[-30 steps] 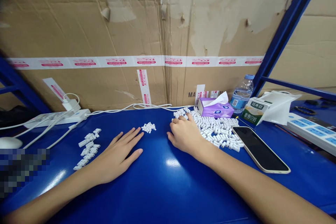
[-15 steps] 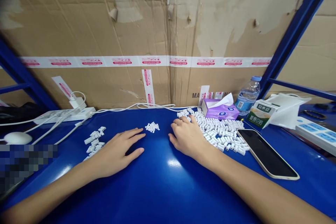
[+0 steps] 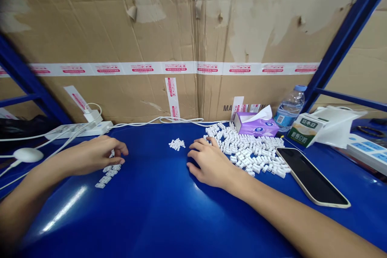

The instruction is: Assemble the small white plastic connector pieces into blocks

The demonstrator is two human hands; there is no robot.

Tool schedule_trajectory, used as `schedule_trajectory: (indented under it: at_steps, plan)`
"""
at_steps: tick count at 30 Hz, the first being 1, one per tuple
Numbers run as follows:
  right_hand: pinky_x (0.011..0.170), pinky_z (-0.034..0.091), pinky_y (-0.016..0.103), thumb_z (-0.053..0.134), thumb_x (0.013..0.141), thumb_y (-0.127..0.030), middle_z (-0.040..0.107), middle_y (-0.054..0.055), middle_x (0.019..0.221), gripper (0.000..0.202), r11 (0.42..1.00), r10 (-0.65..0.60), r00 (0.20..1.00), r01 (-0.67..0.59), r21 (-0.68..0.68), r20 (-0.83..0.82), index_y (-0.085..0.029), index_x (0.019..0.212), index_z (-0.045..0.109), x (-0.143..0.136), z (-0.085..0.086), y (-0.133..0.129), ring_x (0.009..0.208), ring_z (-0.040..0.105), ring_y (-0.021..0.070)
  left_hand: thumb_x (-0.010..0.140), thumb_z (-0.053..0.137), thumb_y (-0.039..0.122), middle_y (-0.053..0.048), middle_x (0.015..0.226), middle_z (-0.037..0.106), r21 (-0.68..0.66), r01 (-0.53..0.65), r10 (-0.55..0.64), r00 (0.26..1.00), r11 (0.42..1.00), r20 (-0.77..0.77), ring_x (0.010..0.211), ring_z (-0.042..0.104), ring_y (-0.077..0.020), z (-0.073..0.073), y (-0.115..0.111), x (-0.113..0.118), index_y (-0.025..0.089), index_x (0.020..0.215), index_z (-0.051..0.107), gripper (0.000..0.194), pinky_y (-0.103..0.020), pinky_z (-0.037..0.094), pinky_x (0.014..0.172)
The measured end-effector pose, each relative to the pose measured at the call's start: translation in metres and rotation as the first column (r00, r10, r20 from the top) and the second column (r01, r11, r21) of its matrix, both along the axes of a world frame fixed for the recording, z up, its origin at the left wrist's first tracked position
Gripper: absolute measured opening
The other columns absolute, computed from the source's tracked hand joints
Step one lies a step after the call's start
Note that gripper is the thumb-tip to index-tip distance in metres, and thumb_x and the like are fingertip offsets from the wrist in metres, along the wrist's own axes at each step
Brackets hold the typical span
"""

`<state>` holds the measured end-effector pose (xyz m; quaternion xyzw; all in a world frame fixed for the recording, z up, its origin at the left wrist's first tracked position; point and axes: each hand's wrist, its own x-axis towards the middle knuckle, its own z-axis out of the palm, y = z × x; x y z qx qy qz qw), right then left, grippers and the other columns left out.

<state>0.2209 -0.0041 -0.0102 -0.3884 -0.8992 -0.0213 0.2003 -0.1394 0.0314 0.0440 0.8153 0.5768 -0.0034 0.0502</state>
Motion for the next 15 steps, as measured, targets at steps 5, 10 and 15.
schedule_trajectory:
  at_steps: [5,10,15]
  plan:
    - [0.108,0.031,0.054,0.059,0.096,-0.030,0.071,0.012,0.121,0.020,1.000,0.008,1.000,-0.008,0.000,-0.002,-0.020,0.101,0.075,0.0003,-0.0010,0.0005,0.122,0.058,0.0302,0.075,0.066,0.045,-0.005,0.091,0.075,-0.045,-0.084,0.081,0.995,0.995,-0.062,0.081,0.069,-0.0266,0.0001,-0.0008,0.0040,0.028,0.089,0.075,0.023,-0.033,0.043,0.064]
    - [0.107,0.031,0.055,0.059,0.097,-0.030,0.071,0.011,0.121,0.020,1.000,0.010,1.000,-0.010,0.005,-0.002,-0.019,0.101,0.075,-0.0003,-0.0002,-0.0003,0.121,0.058,0.0300,0.072,0.069,0.042,-0.006,0.091,0.075,-0.032,-0.110,0.108,0.992,0.993,-0.066,0.080,0.069,-0.0280,-0.0024,-0.0003,0.0050,0.028,0.085,0.074,0.020,-0.033,0.041,0.062]
    - [0.106,0.033,0.054,0.059,0.096,-0.029,0.071,0.012,0.120,0.019,1.000,0.013,1.000,-0.013,-0.005,-0.002,-0.019,0.099,0.075,-0.0006,0.0008,-0.0014,0.120,0.058,0.0300,0.070,0.067,0.032,-0.004,0.085,0.074,-0.004,-0.090,0.090,0.995,0.996,-0.048,0.077,0.068,-0.0264,-0.0026,0.0015,0.0013,0.028,0.084,0.075,0.016,-0.031,0.041,0.061]
